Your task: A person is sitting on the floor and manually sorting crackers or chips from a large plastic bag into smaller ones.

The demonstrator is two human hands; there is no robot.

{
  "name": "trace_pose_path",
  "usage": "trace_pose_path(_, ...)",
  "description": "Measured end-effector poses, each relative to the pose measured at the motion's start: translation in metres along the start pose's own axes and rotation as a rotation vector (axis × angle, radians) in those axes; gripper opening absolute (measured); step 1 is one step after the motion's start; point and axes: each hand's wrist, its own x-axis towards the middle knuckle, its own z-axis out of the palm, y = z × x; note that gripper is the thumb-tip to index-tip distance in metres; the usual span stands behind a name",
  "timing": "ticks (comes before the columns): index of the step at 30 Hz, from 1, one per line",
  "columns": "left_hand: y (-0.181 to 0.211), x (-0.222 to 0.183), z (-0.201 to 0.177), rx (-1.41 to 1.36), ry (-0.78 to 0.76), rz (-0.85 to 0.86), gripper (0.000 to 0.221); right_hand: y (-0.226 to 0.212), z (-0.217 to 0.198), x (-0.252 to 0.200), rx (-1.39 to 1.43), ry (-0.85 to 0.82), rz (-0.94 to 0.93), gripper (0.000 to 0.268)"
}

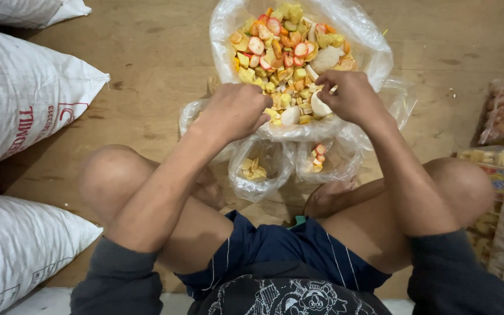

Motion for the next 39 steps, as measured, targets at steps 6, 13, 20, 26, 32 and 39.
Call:
trace_pose_path(6, 0.001, 0.002, -0.004, -0.002, 0.028, 0.0, 0.022, -0.014, 0.029, 0.011, -0.208, -0.072, -0.108, 0.03)
trace_pose_path(13, -0.003, -0.003, -0.006, -0.008, 0.015, -0.019, 0.022, -0.029, 0.056, 0.018, -0.26, -0.152, -0.047, 0.032)
trace_pose_path(20, -0.011, -0.007, -0.005, -0.005, 0.035, -0.006, 0.02, -0.037, 0.066, 0.026, -0.283, -0.167, -0.009, 0.037)
trace_pose_path(26, -0.016, -0.011, 0.001, 0.037, 0.082, -0.022, 0.022, -0.042, 0.044, 0.025, -0.232, -0.096, -0.071, 0.038)
trace_pose_path(32, 0.0, -0.023, -0.034, 0.001, 0.114, -0.04, 0.051, -0.099, -0.011, -0.004, 0.256, -0.027, -0.109, 0.028)
trace_pose_path(39, 0.002, -0.023, -0.028, -0.002, 0.188, 0.0, 0.036, -0.116, -0.011, -0.015, 0.665, -0.193, -0.093, 0.025)
